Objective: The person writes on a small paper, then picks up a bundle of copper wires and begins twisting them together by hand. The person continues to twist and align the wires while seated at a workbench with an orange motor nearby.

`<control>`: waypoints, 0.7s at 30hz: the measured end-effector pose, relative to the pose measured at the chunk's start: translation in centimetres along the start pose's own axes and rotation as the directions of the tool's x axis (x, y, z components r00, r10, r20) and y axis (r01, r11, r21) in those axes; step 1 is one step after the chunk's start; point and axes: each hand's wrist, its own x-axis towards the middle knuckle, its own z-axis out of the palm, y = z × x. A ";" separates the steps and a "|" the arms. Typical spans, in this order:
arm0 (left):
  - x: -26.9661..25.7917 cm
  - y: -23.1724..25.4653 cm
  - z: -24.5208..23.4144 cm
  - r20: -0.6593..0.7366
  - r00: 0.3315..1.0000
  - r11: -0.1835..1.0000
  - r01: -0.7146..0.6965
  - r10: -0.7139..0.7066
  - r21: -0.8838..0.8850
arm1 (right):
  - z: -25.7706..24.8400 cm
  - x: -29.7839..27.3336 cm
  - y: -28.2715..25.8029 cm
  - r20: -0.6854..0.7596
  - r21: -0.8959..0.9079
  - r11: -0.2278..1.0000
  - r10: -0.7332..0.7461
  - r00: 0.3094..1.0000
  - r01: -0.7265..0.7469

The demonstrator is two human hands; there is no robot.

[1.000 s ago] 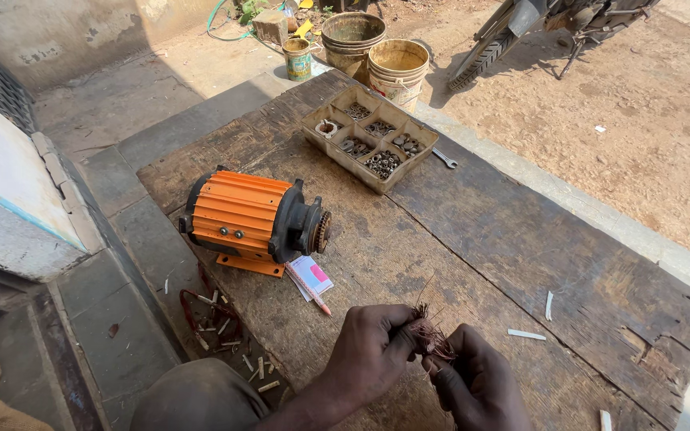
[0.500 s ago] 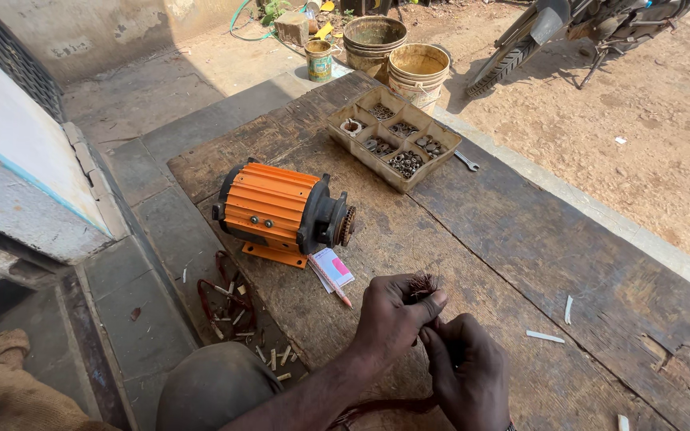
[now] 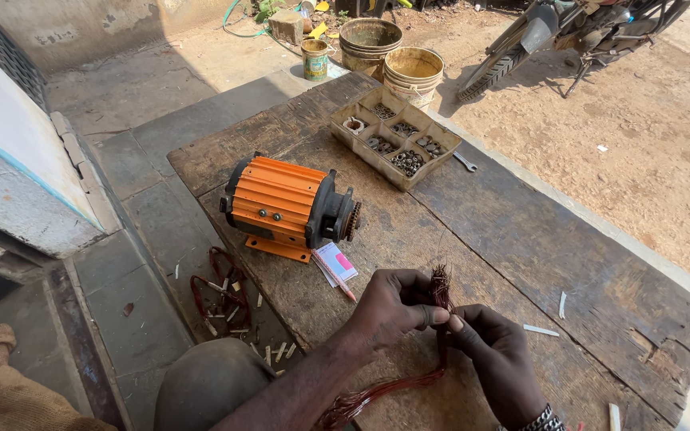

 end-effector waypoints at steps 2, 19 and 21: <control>0.3 0.1 -0.6 0.026 1.000 0.986 -0.013 0.009 0.167 | -0.8 0.5 -0.9 0.148 -0.081 0.996 0.052 0.988 -0.040; 2.7 -2.9 0.3 -0.114 0.984 0.954 0.103 -0.140 -0.283 | -0.1 4.0 2.3 -0.129 -0.006 0.984 -0.176 0.976 0.177; 2.4 -2.9 0.4 -0.087 0.982 0.910 0.117 -0.165 -0.399 | 0.1 4.0 2.1 -0.171 0.123 0.985 -0.099 0.980 0.121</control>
